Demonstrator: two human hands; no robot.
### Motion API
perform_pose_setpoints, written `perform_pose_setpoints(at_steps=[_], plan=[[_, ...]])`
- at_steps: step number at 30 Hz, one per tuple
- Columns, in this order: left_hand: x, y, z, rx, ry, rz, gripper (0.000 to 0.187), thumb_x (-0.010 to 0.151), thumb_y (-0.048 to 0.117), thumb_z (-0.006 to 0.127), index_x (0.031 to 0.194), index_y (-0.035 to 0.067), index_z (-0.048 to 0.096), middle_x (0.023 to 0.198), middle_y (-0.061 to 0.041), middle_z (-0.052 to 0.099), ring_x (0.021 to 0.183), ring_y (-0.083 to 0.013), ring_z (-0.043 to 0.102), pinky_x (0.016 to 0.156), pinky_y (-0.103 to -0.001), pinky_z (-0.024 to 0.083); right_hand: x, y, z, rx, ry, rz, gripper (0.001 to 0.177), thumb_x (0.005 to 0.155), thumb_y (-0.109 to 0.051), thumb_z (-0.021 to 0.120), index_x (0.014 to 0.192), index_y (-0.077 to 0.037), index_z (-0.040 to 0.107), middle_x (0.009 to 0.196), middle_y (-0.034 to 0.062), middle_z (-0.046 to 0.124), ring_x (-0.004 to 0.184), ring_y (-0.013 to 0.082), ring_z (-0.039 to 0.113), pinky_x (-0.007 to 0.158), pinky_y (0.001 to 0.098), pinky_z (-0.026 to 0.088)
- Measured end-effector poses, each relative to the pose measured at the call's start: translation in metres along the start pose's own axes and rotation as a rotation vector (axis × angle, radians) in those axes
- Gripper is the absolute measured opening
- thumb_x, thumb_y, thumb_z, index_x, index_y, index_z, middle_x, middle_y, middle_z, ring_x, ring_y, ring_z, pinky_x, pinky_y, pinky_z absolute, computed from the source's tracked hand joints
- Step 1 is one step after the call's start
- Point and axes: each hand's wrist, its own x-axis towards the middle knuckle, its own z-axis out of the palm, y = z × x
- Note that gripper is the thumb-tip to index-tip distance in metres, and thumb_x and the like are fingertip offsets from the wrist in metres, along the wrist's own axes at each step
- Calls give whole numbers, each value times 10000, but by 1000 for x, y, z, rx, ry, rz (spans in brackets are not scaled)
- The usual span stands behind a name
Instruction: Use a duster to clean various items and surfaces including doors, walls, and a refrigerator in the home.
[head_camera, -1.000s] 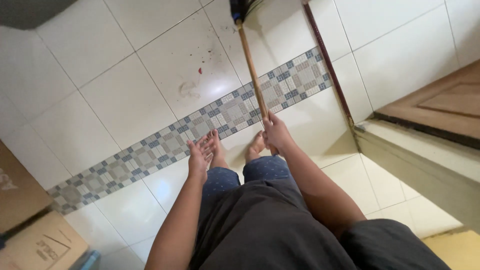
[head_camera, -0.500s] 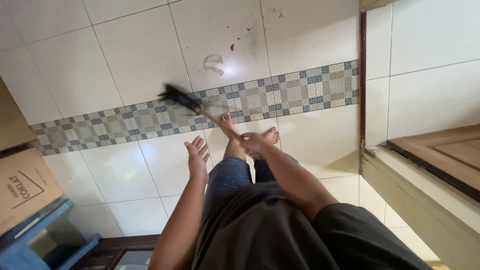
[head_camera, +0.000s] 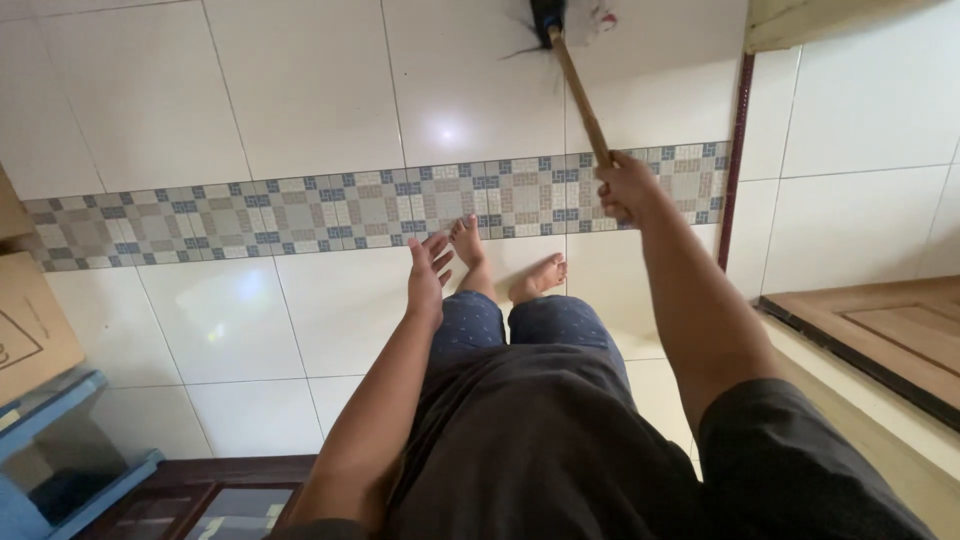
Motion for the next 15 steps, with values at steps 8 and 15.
perform_pose_setpoints(at_steps=[8,15], plan=[[-8,33,-71,-101,108,29,830,992,698,170,1519,123,453,1557,-67,513,1341,-225,537,1099,-426,395,-52,81,196,278,-482,149,525,959,-185,643,1453,-243,473,648,-3,506,424,89,399,362,257,362],[-37,57,-153,-118,267,33,827,994,683,144,1524,118,435,1571,-77,489,1376,-234,517,1125,-453,378,45,112,315,-202,-555,-18,469,949,-187,691,1406,-132,599,718,143,598,454,200,523,395,361,459]])
